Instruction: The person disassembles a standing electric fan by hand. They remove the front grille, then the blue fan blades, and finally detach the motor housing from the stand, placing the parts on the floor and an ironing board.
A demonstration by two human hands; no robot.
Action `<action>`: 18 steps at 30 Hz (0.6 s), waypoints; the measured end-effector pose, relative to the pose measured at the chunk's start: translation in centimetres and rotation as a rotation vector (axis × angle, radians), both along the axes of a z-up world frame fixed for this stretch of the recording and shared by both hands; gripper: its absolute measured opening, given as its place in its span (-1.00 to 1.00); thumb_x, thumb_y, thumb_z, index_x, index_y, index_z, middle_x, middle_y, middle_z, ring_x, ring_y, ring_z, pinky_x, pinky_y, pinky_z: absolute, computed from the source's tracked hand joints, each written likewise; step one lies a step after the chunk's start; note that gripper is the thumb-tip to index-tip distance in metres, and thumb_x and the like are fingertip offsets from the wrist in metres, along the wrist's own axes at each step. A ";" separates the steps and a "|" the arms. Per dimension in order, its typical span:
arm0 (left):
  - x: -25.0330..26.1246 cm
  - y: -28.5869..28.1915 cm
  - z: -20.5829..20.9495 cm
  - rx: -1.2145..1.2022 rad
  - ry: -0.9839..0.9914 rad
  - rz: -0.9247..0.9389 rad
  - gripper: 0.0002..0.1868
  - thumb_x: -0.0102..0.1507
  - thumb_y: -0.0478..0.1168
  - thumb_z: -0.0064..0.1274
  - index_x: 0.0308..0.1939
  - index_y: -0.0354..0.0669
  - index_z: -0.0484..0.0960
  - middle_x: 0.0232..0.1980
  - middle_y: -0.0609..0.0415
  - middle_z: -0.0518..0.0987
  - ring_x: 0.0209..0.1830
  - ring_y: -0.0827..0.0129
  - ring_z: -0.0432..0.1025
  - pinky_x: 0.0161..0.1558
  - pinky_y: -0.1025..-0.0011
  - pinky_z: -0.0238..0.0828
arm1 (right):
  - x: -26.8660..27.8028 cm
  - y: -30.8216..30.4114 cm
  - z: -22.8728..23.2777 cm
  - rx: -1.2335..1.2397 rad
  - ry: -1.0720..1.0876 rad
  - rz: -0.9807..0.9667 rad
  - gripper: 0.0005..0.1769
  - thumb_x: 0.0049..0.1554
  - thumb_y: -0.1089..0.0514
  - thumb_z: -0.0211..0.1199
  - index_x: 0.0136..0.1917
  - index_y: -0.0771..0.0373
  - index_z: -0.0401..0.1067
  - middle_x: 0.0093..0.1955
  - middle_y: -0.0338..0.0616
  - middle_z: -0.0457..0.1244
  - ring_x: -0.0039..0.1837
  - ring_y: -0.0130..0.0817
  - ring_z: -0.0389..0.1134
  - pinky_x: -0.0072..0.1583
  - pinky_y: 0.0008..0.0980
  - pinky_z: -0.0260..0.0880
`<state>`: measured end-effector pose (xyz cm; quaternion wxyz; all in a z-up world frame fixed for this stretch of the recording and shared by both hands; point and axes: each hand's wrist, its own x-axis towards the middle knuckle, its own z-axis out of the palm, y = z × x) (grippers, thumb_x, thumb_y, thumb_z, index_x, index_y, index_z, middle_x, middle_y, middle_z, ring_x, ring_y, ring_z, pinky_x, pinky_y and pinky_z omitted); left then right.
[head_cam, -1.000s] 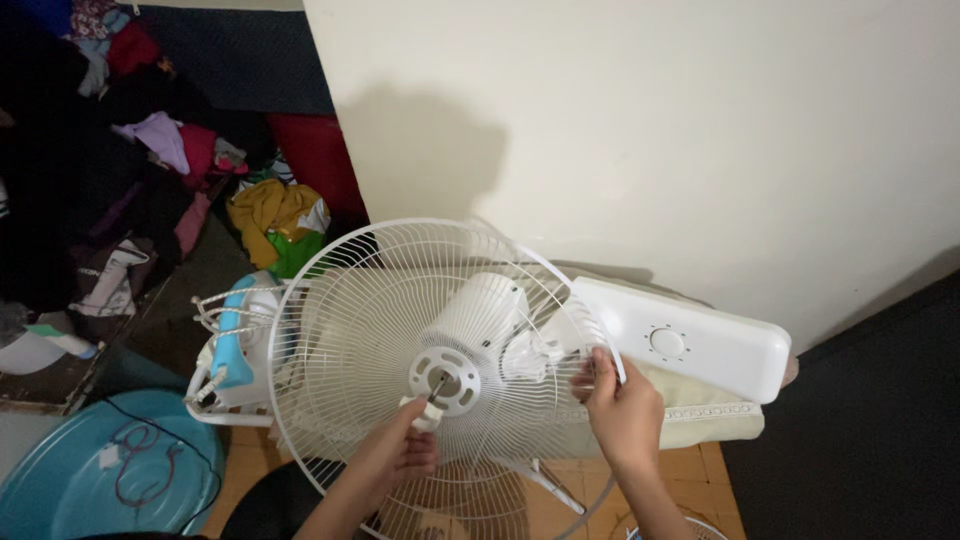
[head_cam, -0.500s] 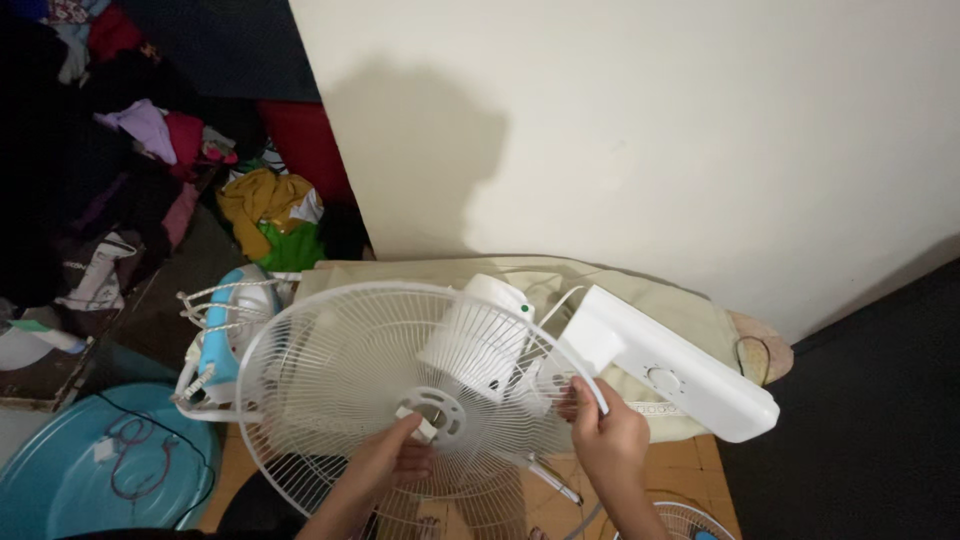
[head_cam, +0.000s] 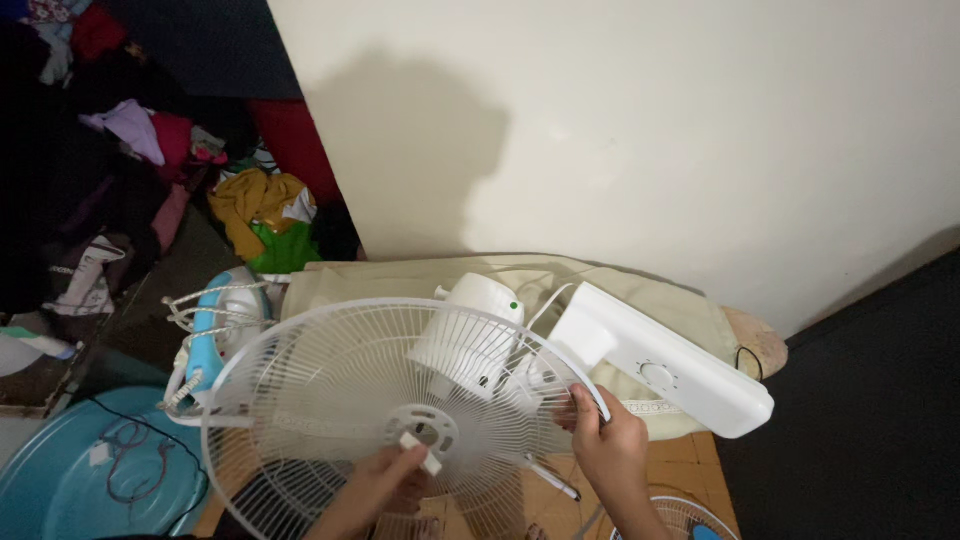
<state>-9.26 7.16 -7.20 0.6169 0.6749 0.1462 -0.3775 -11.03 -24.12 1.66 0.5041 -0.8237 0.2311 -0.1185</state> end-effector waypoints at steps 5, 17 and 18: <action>-0.4 -0.3 1.4 0.049 0.060 -0.057 -0.41 0.26 0.15 0.07 0.06 -0.35 0.64 -0.18 -0.09 0.72 -0.19 0.29 0.63 -0.09 0.33 0.63 | -0.6 -0.4 -0.3 0.030 0.003 0.037 -0.70 0.19 0.09 0.18 0.02 0.32 0.60 -0.32 -0.07 0.49 -0.26 -0.36 0.57 -0.16 -0.36 0.57; -5.8 -7.2 6.3 0.278 -0.284 -0.154 -0.38 0.16 0.15 0.20 0.11 -0.25 0.65 -0.11 0.01 0.72 -0.12 0.36 0.59 -0.04 0.41 0.54 | -4.8 -6.5 -2.6 0.122 -0.176 0.072 -0.73 0.21 0.17 0.16 -0.05 0.43 0.57 -0.34 -0.05 0.47 -0.29 -0.39 0.53 -0.20 -0.37 0.56; -7.0 -8.1 6.8 0.279 -0.352 -0.143 -0.38 0.16 0.16 0.21 0.09 -0.25 0.68 -0.11 0.03 0.71 -0.13 0.37 0.59 -0.05 0.41 0.53 | -5.7 -7.3 -3.1 0.135 -0.185 0.081 -0.72 0.21 0.17 0.16 -0.07 0.45 0.57 -0.34 -0.05 0.47 -0.29 -0.40 0.53 -0.20 -0.37 0.57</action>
